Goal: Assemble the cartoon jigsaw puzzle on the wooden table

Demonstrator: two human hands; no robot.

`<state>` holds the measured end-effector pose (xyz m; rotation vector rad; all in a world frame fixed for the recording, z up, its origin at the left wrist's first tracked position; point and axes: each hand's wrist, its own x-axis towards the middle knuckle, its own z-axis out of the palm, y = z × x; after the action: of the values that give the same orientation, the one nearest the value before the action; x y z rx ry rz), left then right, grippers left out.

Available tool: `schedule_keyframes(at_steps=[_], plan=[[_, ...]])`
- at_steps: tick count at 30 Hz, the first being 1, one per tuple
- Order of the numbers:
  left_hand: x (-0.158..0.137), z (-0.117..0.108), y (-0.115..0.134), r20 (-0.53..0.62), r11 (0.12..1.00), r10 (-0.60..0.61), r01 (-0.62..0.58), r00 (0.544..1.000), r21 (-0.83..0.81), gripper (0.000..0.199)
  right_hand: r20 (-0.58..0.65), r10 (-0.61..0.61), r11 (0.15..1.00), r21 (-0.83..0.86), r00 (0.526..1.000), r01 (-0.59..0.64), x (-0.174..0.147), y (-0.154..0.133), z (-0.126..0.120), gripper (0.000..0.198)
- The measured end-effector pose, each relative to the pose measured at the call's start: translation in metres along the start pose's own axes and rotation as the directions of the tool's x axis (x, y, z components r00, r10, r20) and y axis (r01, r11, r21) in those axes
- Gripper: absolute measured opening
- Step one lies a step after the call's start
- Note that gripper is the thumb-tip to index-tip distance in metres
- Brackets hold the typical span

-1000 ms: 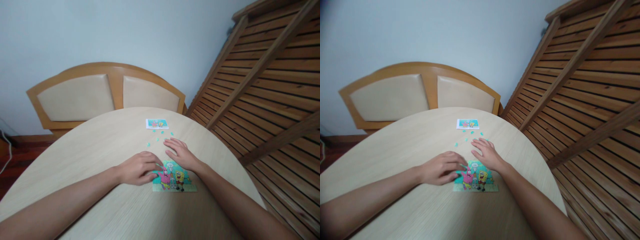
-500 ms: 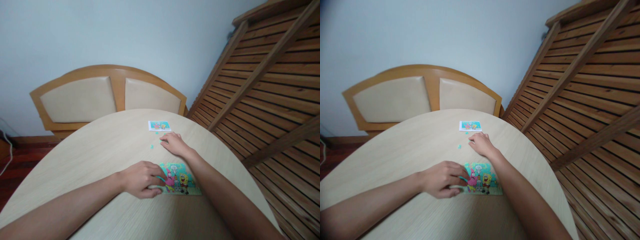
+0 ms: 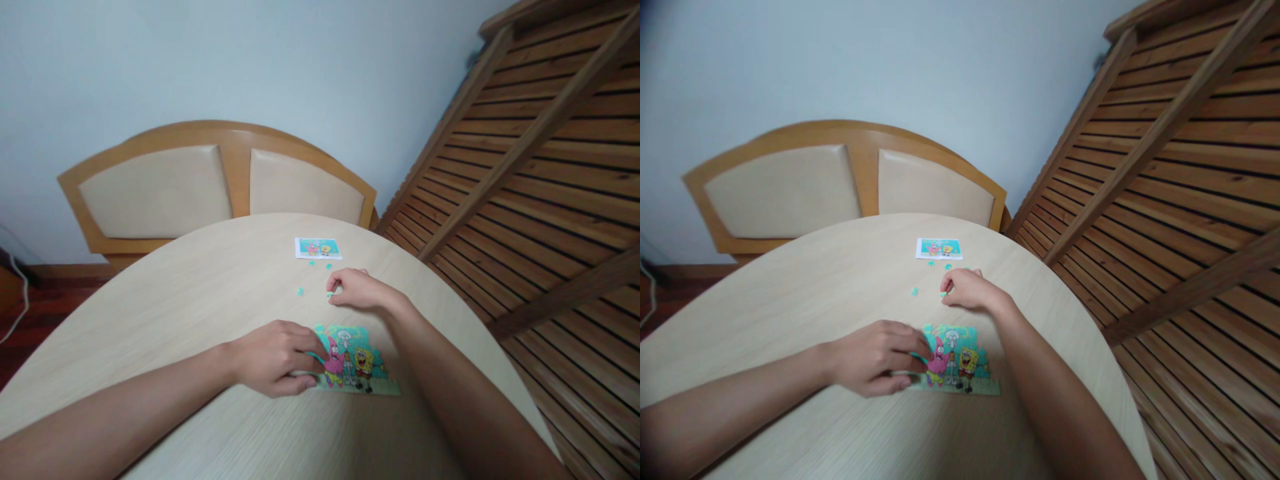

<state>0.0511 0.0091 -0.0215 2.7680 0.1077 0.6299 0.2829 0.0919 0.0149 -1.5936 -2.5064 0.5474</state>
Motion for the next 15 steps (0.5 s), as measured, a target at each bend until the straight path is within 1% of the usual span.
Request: schedule_keyframes(at_steps=[1,3,6,9,12,15], plan=[[0.000,0.000,0.000,0.002,1.000,-0.002,0.002,1.000,0.003,0.024,0.027,-0.012,0.999,0.041,1.000,0.011,-0.001,0.000,-0.002,0.016],[0.000,-0.001,0.000,0.007,1.000,-0.016,0.016,1.000,0.007,0.024,0.082,-0.056,0.983,0.177,0.995,0.041,-0.004,0.001,-0.005,0.016],[0.000,-0.001,0.000,0.006,0.999,-0.051,0.051,0.999,0.019,0.024,0.134,-0.159,0.923,0.372,0.978,0.099,-0.009,-0.001,-0.010,0.022],[0.000,-0.001,0.001,0.004,0.997,-0.073,0.073,0.997,0.030,0.025,0.192,-0.217,0.905,0.406,0.957,0.124,-0.016,-0.007,-0.015,0.023],[0.000,-0.001,0.001,0.009,0.996,-0.085,0.085,0.996,0.033,0.025,0.268,-0.199,0.913,0.400,0.943,0.079,-0.022,-0.011,-0.016,0.024],[-0.001,-0.002,0.001,0.009,0.996,-0.086,0.086,0.996,0.029,0.025,0.314,-0.170,0.919,0.393,0.934,0.035,-0.023,-0.011,-0.014,0.023]])
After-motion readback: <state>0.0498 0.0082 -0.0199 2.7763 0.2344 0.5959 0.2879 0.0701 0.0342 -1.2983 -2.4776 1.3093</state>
